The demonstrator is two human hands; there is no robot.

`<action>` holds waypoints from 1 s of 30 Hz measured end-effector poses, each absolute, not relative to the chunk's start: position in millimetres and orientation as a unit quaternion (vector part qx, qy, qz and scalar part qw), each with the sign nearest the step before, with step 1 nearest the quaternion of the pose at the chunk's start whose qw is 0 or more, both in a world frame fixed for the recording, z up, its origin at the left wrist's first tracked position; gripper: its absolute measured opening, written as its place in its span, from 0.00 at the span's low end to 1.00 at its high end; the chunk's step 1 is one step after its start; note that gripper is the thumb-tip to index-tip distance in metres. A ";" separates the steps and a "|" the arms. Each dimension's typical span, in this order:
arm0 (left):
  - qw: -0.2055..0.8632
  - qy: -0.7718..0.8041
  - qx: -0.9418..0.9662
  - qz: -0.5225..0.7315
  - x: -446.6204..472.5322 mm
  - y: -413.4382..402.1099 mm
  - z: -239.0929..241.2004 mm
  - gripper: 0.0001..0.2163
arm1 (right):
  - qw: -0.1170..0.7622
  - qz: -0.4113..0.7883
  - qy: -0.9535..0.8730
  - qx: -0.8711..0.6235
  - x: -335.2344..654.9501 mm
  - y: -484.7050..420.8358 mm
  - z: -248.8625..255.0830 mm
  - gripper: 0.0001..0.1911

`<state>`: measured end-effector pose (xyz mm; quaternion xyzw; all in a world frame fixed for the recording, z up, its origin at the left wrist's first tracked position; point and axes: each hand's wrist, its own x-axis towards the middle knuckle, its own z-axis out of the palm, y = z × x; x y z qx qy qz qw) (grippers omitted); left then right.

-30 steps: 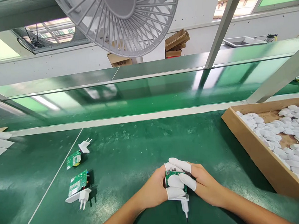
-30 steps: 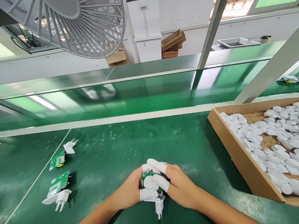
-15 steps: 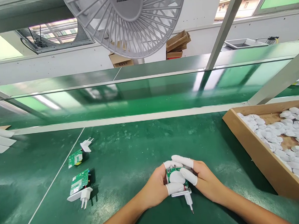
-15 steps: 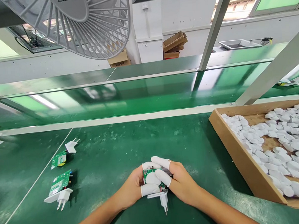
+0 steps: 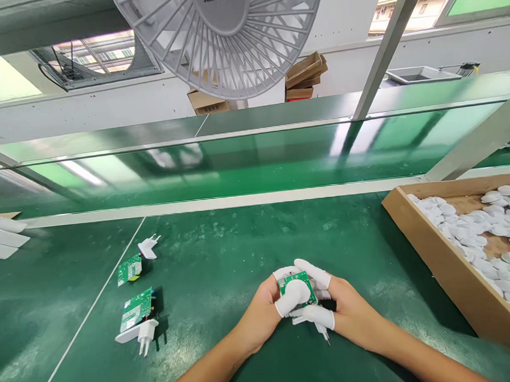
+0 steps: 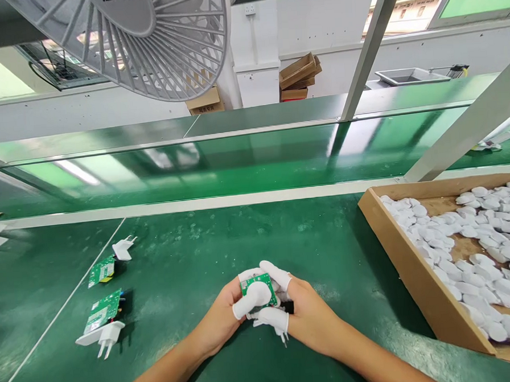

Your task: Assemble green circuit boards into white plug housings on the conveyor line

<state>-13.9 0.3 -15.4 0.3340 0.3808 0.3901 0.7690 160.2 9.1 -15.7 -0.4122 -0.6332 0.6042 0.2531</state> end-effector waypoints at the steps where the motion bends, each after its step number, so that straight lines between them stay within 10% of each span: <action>1: 0.769 0.373 0.345 0.388 -14.3 0.1 -14.8 0.17 | 0.257 0.608 -0.625 -0.418 159.5 8.7 -17.2 0.38; 9: 0.799 0.304 0.355 0.379 -14.5 -2.7 -22.4 0.27 | 0.284 0.633 -0.577 -0.431 155.0 10.5 -19.8 0.32; 30: 0.709 0.418 0.418 0.384 -8.8 -2.9 -13.9 0.16 | 0.283 0.670 -0.574 -0.377 158.2 15.8 -17.2 0.30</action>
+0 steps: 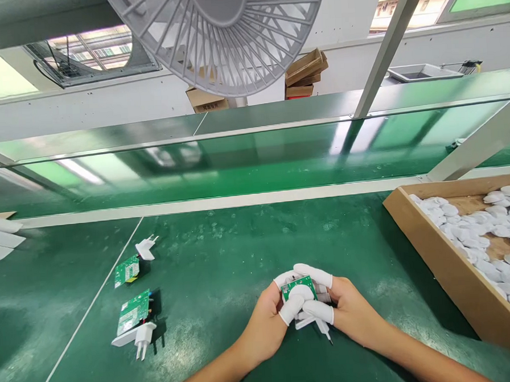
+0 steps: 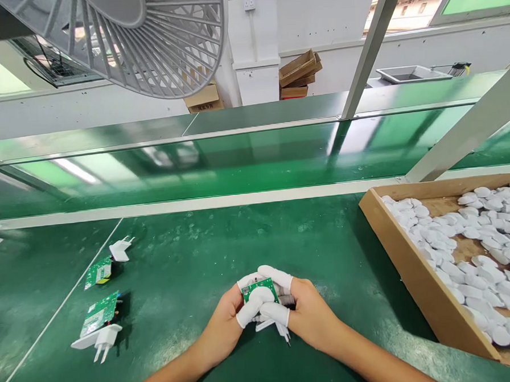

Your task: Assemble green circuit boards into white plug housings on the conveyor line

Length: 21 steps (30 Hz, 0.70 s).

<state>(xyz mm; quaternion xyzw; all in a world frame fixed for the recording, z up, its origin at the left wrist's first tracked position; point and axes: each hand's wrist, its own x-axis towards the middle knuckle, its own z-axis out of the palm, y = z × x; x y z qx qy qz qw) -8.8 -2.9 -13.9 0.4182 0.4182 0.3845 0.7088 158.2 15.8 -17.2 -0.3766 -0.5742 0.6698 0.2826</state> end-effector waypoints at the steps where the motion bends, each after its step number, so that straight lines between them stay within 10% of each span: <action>1: 0.706 0.415 0.423 0.388 -8.6 -3.4 -14.2 0.16 | 0.283 0.662 -0.581 -0.380 157.8 15.2 -17.2 0.29; 21: 0.747 0.399 0.356 0.396 -7.1 -4.5 -20.3 0.18 | 0.273 0.608 -0.632 -0.395 162.1 17.3 -16.0 0.21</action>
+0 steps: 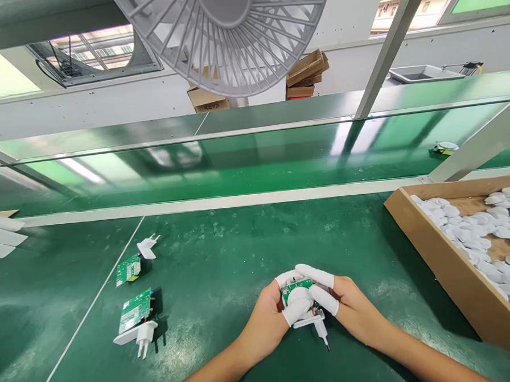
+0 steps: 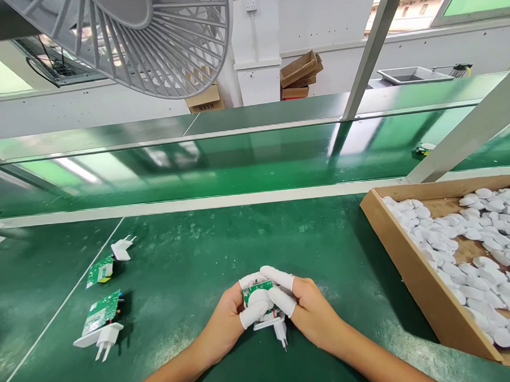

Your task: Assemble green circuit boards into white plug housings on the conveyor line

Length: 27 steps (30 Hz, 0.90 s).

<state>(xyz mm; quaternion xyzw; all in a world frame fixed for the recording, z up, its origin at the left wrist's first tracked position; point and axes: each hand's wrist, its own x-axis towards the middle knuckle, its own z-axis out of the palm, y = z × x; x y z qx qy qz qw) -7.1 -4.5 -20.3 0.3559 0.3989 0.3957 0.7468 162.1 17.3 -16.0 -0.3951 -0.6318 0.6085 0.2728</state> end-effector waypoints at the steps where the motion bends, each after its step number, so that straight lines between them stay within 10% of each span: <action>1: 0.745 0.406 0.356 0.392 -6.5 -4.4 -19.7 0.18 | 0.277 0.597 -0.641 -0.395 162.4 17.3 -16.4 0.20; 27: 0.762 0.348 0.440 0.324 -20.0 1.9 -12.7 0.22 | 0.288 0.512 -0.690 -0.423 165.7 17.9 -12.1 0.15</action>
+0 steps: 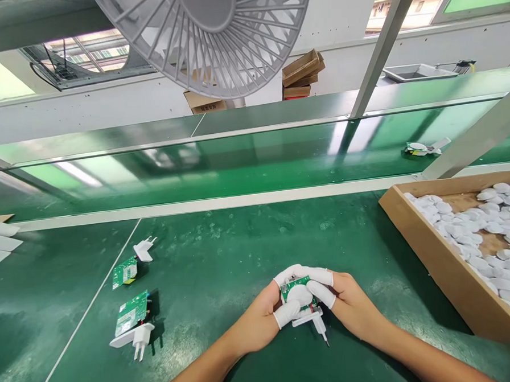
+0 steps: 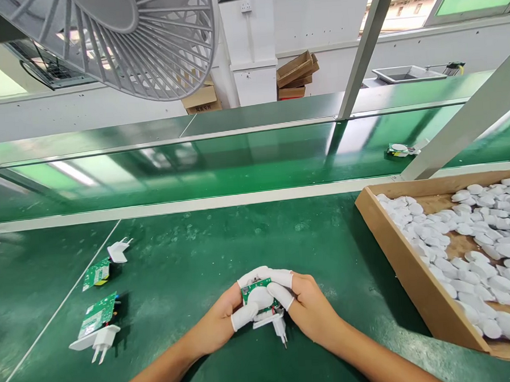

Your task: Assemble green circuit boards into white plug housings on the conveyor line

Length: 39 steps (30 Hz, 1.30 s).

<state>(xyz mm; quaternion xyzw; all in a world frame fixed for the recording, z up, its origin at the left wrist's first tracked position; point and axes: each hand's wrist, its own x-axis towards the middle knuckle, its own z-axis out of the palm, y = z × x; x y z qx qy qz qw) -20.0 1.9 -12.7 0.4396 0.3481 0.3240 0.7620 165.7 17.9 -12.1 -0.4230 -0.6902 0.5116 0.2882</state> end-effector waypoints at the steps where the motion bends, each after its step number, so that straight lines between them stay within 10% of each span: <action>1: 0.765 0.348 0.429 0.330 -18.4 2.2 -11.6 0.22 | 0.287 0.516 -0.687 -0.424 165.5 17.7 -12.0 0.16; 39: 0.759 0.388 0.413 0.321 -18.8 0.1 -19.9 0.27 | 0.299 0.561 -0.640 -0.432 164.1 14.5 -13.6 0.15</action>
